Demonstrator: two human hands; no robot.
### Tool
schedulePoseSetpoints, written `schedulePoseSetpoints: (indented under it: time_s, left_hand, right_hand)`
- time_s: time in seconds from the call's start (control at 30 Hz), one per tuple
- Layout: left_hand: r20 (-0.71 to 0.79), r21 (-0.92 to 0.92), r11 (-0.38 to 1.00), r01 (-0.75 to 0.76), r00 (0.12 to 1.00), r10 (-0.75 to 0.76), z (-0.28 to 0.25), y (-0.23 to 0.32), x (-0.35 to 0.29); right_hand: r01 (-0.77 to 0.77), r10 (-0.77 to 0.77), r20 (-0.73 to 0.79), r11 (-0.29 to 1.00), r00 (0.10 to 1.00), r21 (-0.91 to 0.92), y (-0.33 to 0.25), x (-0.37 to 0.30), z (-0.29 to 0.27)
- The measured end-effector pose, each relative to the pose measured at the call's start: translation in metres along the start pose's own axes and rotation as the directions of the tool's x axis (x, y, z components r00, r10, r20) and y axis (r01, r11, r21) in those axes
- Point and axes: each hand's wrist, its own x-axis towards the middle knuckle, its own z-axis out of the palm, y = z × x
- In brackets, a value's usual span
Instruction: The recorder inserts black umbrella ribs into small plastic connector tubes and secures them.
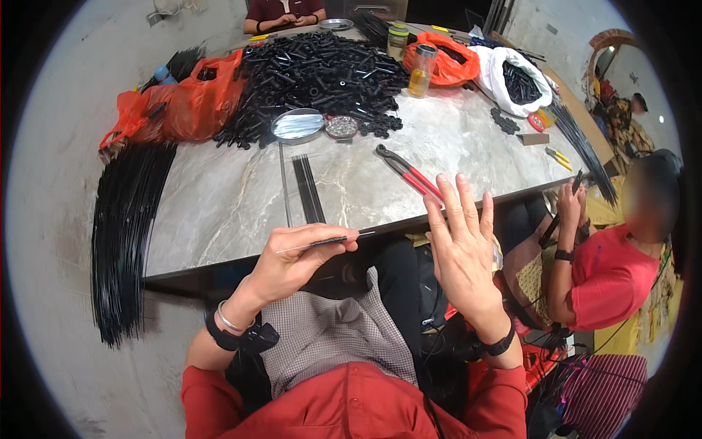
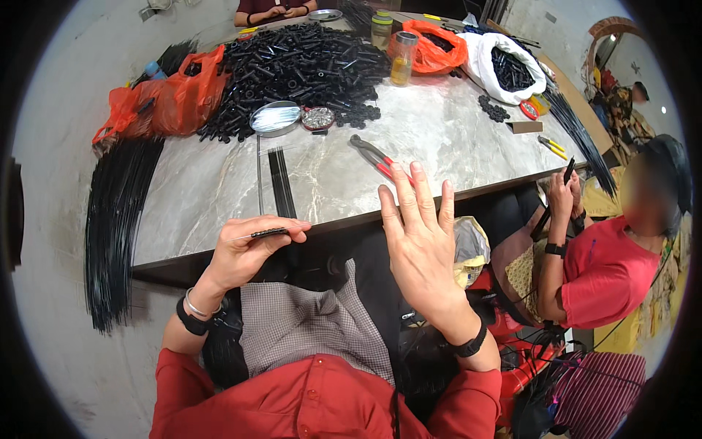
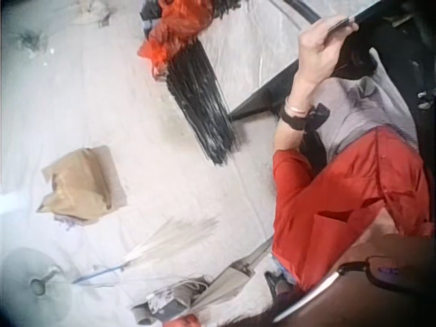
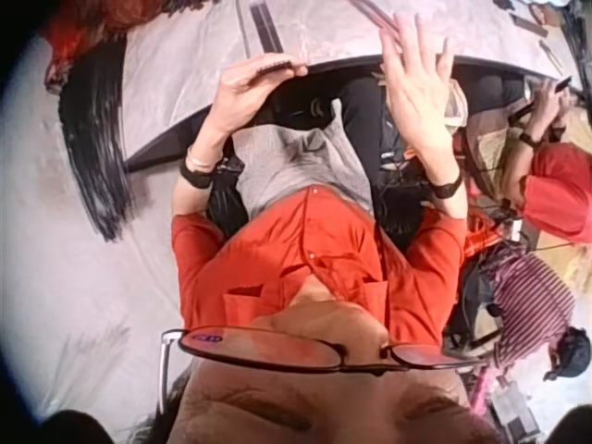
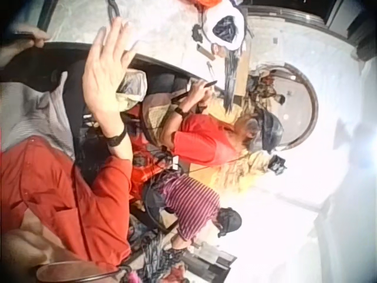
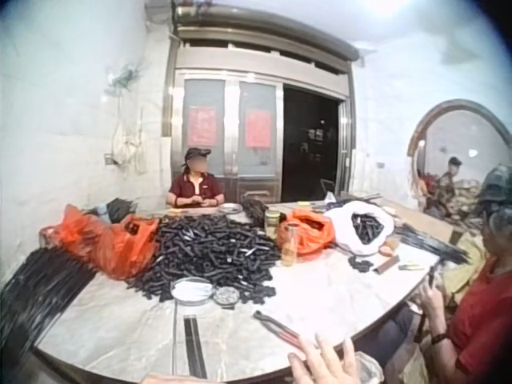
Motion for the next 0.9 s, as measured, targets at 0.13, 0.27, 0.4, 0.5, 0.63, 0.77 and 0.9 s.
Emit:
schedulePoseSetpoints:
  time_s: [0.13,0.27,0.4,0.5,0.63,0.77,0.9]
  left_hand:
    - [0.001,0.01,0.999,-0.043,0.999,0.043,0.001,-0.002,-0.003]
    - [-0.006,-0.005,1.0,0.006,1.0,-0.006,-0.002,0.005,-0.005]
    - [-0.04,0.015,0.999,0.049,0.998,-0.048,-0.006,0.007,-0.009]
    - [-0.02,0.045,0.998,-0.037,0.999,0.038,-0.007,0.004,-0.005]
    - [0.006,0.035,0.999,-0.024,1.0,0.024,-0.004,0.007,-0.002]
    - [-0.011,0.094,0.996,0.01,1.0,-0.009,-0.003,0.009,-0.006]
    - [-0.061,0.034,0.999,0.01,0.998,-0.008,-0.006,0.006,-0.018]
  right_hand:
    - [-0.009,0.009,0.061,1.0,0.998,-0.013,0.001,-0.006,0.006]
    - [0.015,-0.016,0.034,0.999,0.999,0.031,-0.002,-0.007,0.008]
    - [0.056,-0.08,0.024,0.851,0.997,0.523,-0.006,-0.007,0.023]
    - [-0.104,-0.083,0.183,0.565,0.98,0.818,-0.018,-0.009,0.041]
    - [-0.108,-0.085,0.163,0.453,0.983,0.885,-0.033,-0.003,0.053]
    - [-0.117,-0.162,0.205,0.434,0.965,0.893,-0.045,0.008,0.067]
    - [-0.073,-0.148,0.118,0.277,0.982,0.958,-0.063,0.013,0.086]
